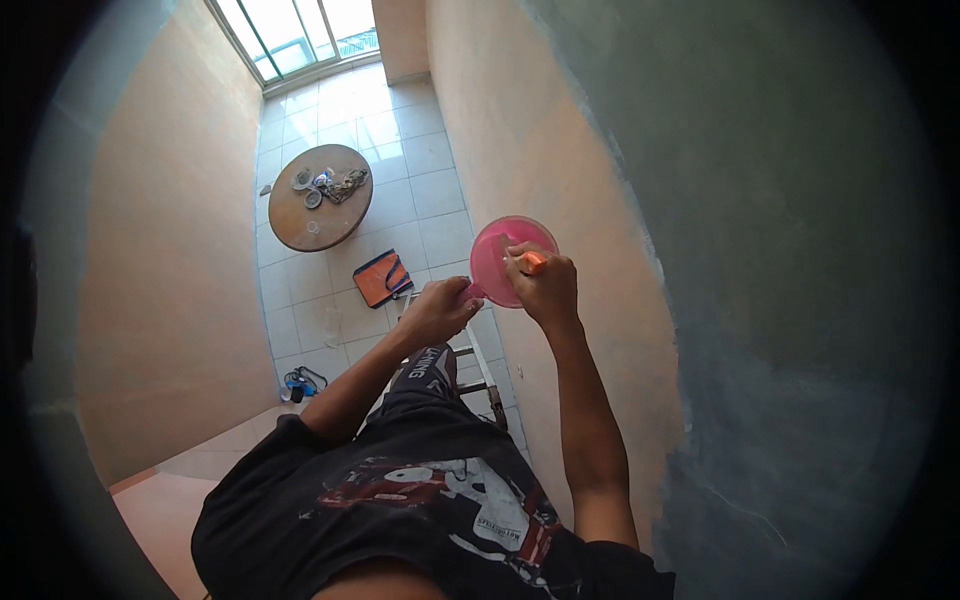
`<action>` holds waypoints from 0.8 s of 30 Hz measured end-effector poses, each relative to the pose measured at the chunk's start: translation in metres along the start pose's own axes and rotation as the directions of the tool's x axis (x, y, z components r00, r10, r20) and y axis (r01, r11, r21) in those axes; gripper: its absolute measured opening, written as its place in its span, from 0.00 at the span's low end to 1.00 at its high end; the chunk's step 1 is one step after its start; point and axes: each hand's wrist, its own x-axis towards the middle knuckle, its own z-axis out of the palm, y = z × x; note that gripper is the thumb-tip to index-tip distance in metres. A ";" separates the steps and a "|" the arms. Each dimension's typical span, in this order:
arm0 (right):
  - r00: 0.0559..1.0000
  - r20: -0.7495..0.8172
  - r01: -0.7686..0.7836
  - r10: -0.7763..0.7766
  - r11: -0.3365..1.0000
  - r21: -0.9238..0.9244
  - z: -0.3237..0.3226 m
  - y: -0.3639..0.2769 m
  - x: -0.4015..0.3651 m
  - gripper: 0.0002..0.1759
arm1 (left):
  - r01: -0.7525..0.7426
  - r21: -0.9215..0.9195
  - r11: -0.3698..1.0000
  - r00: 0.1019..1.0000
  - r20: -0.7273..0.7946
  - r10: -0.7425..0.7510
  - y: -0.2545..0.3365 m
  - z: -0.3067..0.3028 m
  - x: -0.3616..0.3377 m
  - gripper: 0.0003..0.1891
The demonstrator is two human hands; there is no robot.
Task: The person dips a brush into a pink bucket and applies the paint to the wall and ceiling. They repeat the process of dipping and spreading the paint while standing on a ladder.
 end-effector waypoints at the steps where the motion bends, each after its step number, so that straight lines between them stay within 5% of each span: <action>1: 0.998 -0.008 -0.067 0.068 0.996 0.061 -0.004 -0.001 -0.003 0.10 | -0.029 0.021 0.999 0.999 -0.023 0.029 0.000 0.001 0.000 0.14; 8: 0.973 -0.141 -0.141 0.185 0.951 0.276 -0.027 0.010 -0.023 0.11 | 0.118 -0.063 0.991 0.992 0.057 -0.114 0.016 -0.001 -0.001 0.17; 10: 0.915 -0.125 -0.254 0.383 0.790 0.557 -0.029 0.016 -0.035 0.11 | 0.110 -0.035 0.993 0.992 0.059 -0.108 0.019 -0.004 -0.003 0.17; 13: 0.896 -0.168 -0.239 0.412 0.764 0.599 -0.029 0.022 -0.046 0.11 | 0.080 0.025 0.996 0.994 0.066 -0.082 0.025 -0.008 -0.004 0.17; 17: 0.904 -0.219 -0.226 0.368 0.844 0.486 -0.030 0.023 -0.046 0.10 | 0.063 0.056 0.996 0.994 0.084 -0.067 0.023 -0.002 -0.003 0.16; 19: 0.947 -0.279 -0.093 0.160 0.966 0.240 -0.028 0.018 -0.045 0.09 | 0.064 0.051 0.997 0.993 0.094 -0.069 0.025 0.001 -0.005 0.16; 24: 0.954 -0.249 -0.125 0.167 0.976 0.176 -0.023 0.006 -0.045 0.09 | -0.032 0.065 0.997 0.994 0.102 0.026 0.013 0.012 -0.002 0.14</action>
